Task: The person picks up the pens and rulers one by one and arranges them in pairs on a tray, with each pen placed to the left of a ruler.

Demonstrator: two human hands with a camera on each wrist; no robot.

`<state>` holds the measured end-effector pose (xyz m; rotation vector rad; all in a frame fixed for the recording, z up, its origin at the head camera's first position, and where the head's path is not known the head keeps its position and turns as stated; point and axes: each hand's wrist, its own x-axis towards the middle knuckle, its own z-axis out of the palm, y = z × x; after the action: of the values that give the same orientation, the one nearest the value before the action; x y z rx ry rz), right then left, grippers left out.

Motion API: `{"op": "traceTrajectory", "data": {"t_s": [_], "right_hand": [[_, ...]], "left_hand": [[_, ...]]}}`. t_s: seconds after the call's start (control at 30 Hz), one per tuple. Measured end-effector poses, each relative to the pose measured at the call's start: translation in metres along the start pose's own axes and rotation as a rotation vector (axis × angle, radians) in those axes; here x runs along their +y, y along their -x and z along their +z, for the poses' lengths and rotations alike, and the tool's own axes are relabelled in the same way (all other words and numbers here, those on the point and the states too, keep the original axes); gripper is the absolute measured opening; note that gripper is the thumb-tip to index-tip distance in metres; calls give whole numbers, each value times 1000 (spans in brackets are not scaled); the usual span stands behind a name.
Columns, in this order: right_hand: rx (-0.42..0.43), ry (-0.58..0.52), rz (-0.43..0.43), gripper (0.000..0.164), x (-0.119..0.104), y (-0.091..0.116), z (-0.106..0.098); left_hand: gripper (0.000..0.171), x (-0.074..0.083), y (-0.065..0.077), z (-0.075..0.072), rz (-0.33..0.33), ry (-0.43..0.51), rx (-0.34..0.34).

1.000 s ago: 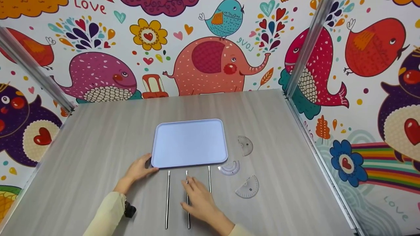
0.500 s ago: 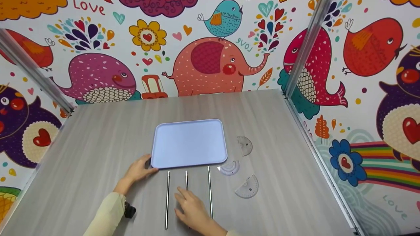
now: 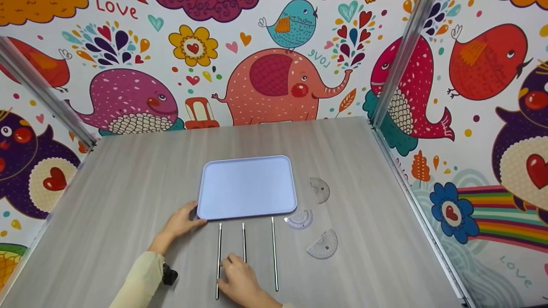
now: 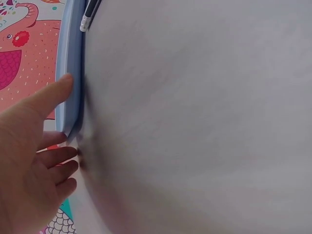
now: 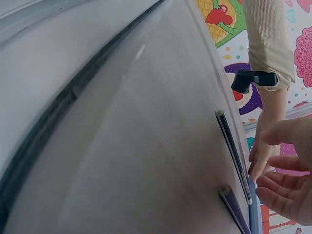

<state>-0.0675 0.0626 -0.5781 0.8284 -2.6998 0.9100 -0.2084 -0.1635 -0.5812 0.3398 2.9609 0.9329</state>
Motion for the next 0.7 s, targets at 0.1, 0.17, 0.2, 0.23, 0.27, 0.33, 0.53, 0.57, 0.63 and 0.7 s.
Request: {"op": "traceTrajectory", "data": {"t_s": [0.1, 0.17, 0.2, 0.23, 0.27, 0.33, 0.53, 0.57, 0.63, 0.7], "right_hand": [[-37, -20, 70, 25, -3, -2, 4], [-61, -39, 108, 23, -5, -3, 6], [-74, -51, 127, 23, -6, -3, 7], [-83, -57, 142, 22, -7, -3, 8], [-88, -60, 155, 21, -8, -3, 9], [-101, -69, 184, 22, -10, -3, 11], [-109, -60, 282, 29, -14, -5, 15], [-105, -55, 292, 31, -15, -6, 16], [-105, -45, 309, 33, -16, -6, 18], [-108, -37, 315, 35, -17, -7, 20]], "left_hand": [[65, 0, -1, 0, -4, 2, -2], [65, 0, -1, 0, -5, 4, -2], [65, 0, -1, 0, -5, 5, -3], [65, 0, -1, 0, -7, 3, -4], [65, 0, 0, 0, -7, 2, -4], [66, 1, 0, 0, -12, 6, -6], [65, 2, -2, -2, 3, 26, -1], [65, 1, -3, -2, 4, 29, -2], [65, 1, -2, -1, 9, 35, 0], [65, 1, -2, 0, 16, 32, 0]]}}
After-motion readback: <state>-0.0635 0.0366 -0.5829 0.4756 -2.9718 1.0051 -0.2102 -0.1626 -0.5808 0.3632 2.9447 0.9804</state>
